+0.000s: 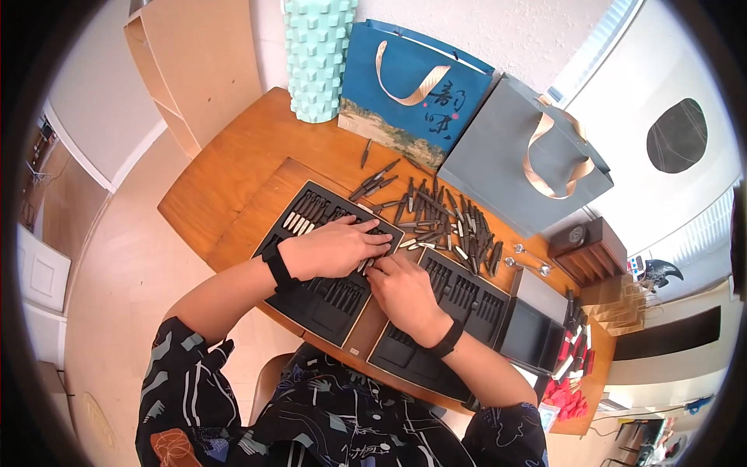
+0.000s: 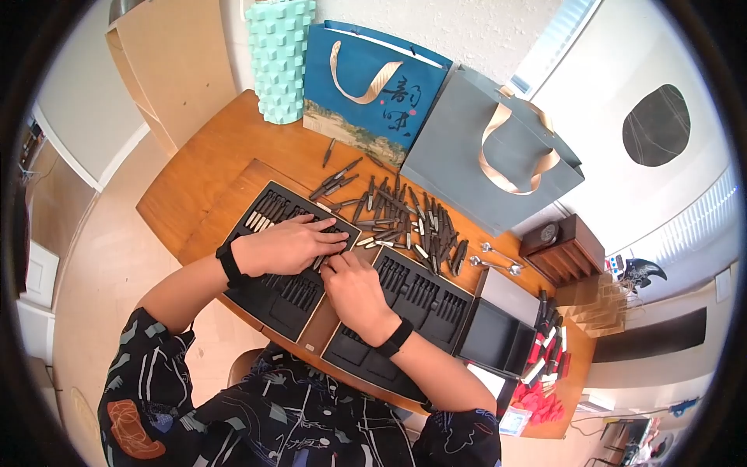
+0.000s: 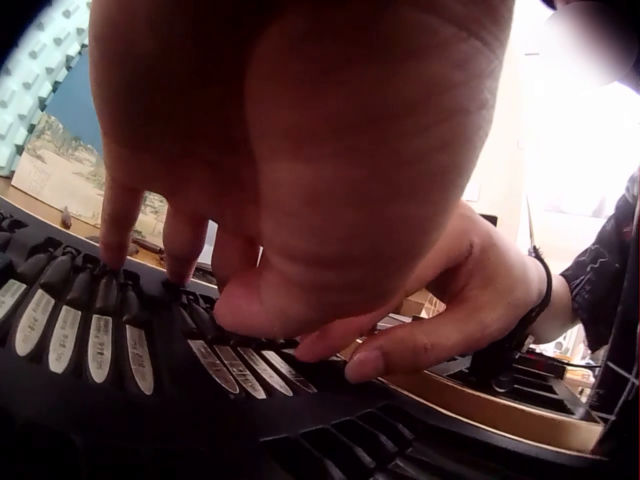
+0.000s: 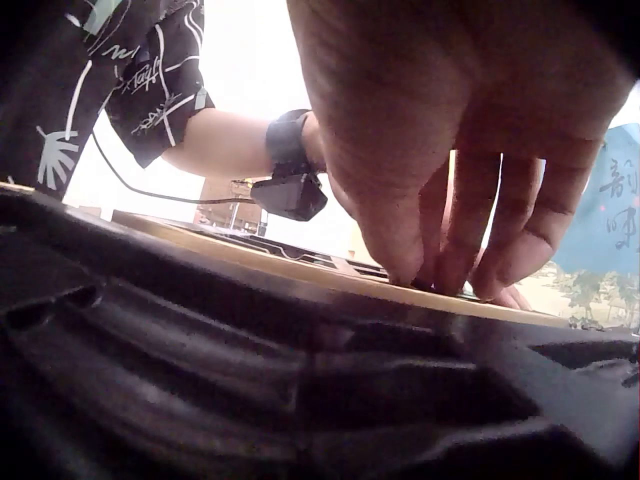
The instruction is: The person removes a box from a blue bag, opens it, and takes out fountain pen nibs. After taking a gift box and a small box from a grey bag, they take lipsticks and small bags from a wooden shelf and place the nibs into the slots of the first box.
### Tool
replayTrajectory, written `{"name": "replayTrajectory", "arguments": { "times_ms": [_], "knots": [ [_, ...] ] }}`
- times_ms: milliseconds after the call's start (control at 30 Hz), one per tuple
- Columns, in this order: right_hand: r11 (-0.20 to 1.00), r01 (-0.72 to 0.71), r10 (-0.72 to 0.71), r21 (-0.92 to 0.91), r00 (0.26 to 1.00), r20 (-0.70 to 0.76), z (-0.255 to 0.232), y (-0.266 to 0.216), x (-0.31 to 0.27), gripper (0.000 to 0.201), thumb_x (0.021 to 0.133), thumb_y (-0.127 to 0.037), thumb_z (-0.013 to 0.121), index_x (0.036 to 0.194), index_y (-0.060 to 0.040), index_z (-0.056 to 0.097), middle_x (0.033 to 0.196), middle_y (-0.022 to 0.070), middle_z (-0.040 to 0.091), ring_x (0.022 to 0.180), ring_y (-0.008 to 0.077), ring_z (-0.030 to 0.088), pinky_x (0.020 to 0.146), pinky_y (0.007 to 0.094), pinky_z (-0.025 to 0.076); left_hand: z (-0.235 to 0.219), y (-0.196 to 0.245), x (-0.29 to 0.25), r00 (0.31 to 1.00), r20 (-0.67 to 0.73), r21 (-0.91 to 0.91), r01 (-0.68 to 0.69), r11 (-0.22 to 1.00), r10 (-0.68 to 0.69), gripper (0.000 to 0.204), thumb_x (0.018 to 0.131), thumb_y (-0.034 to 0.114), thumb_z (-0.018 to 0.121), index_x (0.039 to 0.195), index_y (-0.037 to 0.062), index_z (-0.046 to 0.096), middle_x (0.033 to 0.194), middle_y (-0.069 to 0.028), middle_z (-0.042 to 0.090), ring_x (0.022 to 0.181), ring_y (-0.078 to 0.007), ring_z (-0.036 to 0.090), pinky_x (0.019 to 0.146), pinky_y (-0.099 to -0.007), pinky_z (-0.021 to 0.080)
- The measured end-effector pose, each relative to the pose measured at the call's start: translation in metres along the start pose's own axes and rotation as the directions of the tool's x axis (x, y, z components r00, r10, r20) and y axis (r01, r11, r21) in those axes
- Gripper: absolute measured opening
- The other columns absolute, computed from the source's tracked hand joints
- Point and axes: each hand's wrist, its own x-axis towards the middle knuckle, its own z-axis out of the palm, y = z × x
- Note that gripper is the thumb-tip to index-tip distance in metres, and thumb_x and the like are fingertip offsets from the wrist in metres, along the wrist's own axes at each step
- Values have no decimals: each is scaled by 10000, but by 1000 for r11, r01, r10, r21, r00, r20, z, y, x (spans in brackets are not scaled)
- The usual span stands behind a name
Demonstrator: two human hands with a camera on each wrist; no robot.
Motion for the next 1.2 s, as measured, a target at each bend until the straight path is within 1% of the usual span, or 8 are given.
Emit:
{"name": "replayTrajectory", "arguments": {
  "times_ms": [233, 667, 733, 767, 833, 933, 1000, 1200],
  "knots": [
    [994, 32, -25, -101, 997, 73, 2, -12, -4, 155, 858, -173, 766, 873, -27, 717, 909, 70, 648, 954, 251, 638, 801, 384, 537, -1, 6, -2, 1000, 23, 49, 19, 999, -20, 577, 926, 79, 631, 1501, 68, 580, 1647, -91, 475, 1550, -358, 387, 1222, -586, 382],
    [991, -16, 35, -132, 988, 147, -6, -19, -3, 237, 887, -244, 758, 883, -9, 723, 974, 95, 605, 1005, 256, 612, 810, 374, 522, 4, 24, -3, 993, 88, 230, 55, 972, -77, 697, 930, 126, 650, 1587, 11, 446, 1708, -133, 361, 1573, -352, 346, 1218, -575, 370],
    [1000, 2, -5, 30, 996, 87, -9, -11, -4, 230, 893, -250, 750, 888, -21, 730, 950, 110, 651, 957, 281, 660, 791, 400, 567, 3, 25, -2, 994, 101, 241, 23, 970, -48, 692, 931, 127, 643, 1583, 7, 445, 1703, -139, 368, 1562, -357, 359, 1202, -576, 387],
    [999, -20, 18, 25, 998, 63, -17, -6, -3, 230, 893, -250, 750, 888, -21, 730, 950, 110, 651, 957, 281, 660, 791, 400, 567, 4, 25, -2, 995, 79, 225, 37, 974, -56, 689, 929, 122, 645, 1578, 5, 448, 1701, -138, 370, 1554, -366, 368, 1194, -577, 397],
    [944, -179, 152, 276, 981, 118, -46, 11, 0, 198, 892, -242, 745, 906, -44, 737, 911, 126, 700, 878, 310, 706, 765, 433, 599, 3, 28, -4, 998, 41, 218, 46, 975, -56, 680, 918, 93, 658, 1562, 4, 460, 1690, -140, 382, 1529, -392, 393, 1176, -570, 424],
    [937, -350, 341, -27, 925, -166, -70, 49, -8, 96, 871, -155, 718, 836, -66, 721, 860, 128, 717, 807, 331, 722, 703, 454, 600, 0, 32, -2, 996, 66, 264, 44, 963, -63, 681, 913, 69, 659, 1560, 4, 459, 1682, -145, 392, 1527, -393, 395, 1177, -560, 430],
    [840, -520, 492, -156, 851, -184, -82, 71, -23, 176, 879, -231, 777, 860, -63, 727, 860, 139, 721, 837, 348, 733, 744, 461, 597, 1, 32, -2, 998, 55, 264, 24, 964, -40, 679, 908, 48, 651, 1556, -10, 457, 1673, -153, 399, 1514, -402, 413, 1169, -556, 445],
    [711, -654, 686, -260, 726, 50, -85, 88, -57, 220, 871, -270, 830, 925, -65, 769, 927, 130, 760, 949, 310, 769, 763, 437, 608, 1, 32, 0, 998, 50, 244, 22, 970, -36, 664, 894, 19, 635, 1536, -30, 475, 1669, -162, 404, 1482, -423, 453, 1145, -541, 477]
  ]
}}
